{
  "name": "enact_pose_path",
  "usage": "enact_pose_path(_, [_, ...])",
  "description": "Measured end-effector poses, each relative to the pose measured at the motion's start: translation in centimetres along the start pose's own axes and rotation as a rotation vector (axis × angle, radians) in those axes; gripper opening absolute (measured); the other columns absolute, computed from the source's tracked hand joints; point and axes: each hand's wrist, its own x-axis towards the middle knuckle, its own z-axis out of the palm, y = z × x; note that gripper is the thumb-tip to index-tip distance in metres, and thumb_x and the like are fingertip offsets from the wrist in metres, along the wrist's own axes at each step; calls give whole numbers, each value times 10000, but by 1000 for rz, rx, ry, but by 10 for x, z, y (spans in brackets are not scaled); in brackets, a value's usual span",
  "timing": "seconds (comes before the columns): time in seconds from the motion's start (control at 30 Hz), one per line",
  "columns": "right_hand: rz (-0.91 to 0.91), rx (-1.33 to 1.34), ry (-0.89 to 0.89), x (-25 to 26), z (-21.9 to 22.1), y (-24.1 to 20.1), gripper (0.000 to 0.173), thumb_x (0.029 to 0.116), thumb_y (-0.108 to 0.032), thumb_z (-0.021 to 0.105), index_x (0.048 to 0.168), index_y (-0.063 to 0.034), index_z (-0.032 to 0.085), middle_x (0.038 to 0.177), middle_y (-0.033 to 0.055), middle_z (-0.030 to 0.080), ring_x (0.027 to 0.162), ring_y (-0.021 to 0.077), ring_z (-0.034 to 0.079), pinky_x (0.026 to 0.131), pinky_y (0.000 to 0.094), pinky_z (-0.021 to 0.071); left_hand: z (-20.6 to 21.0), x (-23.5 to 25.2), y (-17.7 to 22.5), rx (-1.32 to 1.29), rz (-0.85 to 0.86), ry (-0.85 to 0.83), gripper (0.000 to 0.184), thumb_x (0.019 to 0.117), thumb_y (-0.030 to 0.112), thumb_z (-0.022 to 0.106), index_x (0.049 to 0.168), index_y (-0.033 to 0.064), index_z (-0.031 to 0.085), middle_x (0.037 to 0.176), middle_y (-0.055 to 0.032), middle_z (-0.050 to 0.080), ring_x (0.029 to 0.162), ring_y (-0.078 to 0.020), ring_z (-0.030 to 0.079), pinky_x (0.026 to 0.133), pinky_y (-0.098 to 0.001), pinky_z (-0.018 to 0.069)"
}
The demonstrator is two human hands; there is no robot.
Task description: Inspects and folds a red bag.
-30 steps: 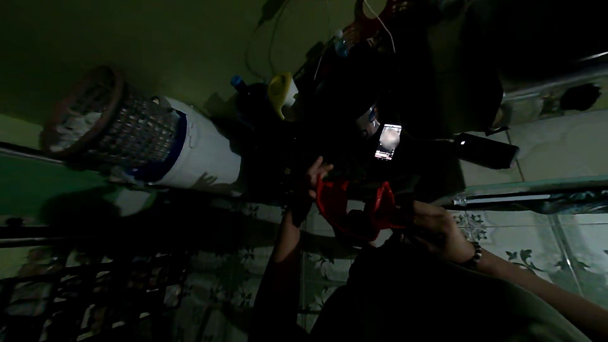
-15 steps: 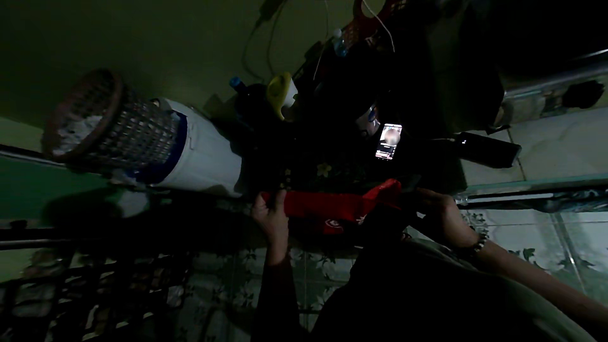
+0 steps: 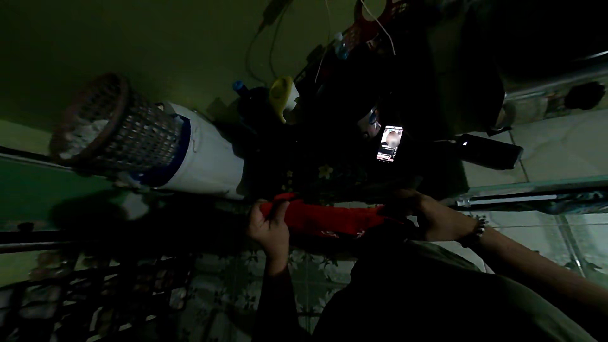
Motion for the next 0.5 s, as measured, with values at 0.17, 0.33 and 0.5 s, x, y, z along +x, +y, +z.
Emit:
enact_pose_path(0.17, [91,37,117,-7,-1,2,212,911,-177,666,1068,-61,749,1068,85,708,996,140,672,873,342,578,-10,7,-2,100,44,22,191,888,99,763,958,-46,660,879,49,687,857,83,642,786,-130,549])
enact_pose_path(0.33, [46,-19,235,-4,1,5,230,899,-109,639,1087,-48,758,1060,81,712,974,111,671,859,277,570,-10,9,-5,80,24,63,146,900,31,725,970,-78,659,893,28,697,881,66,651,822,-146,555])
enact_pose_path(0.5, [-13,-27,336,1,3,3,176,917,-89,631,1041,-15,733,1093,89,695,1015,112,653,896,265,557,-15,6,-11,116,6,65,124,942,39,678,943,-78,637,860,31,658,848,86,617,796,-120,527])
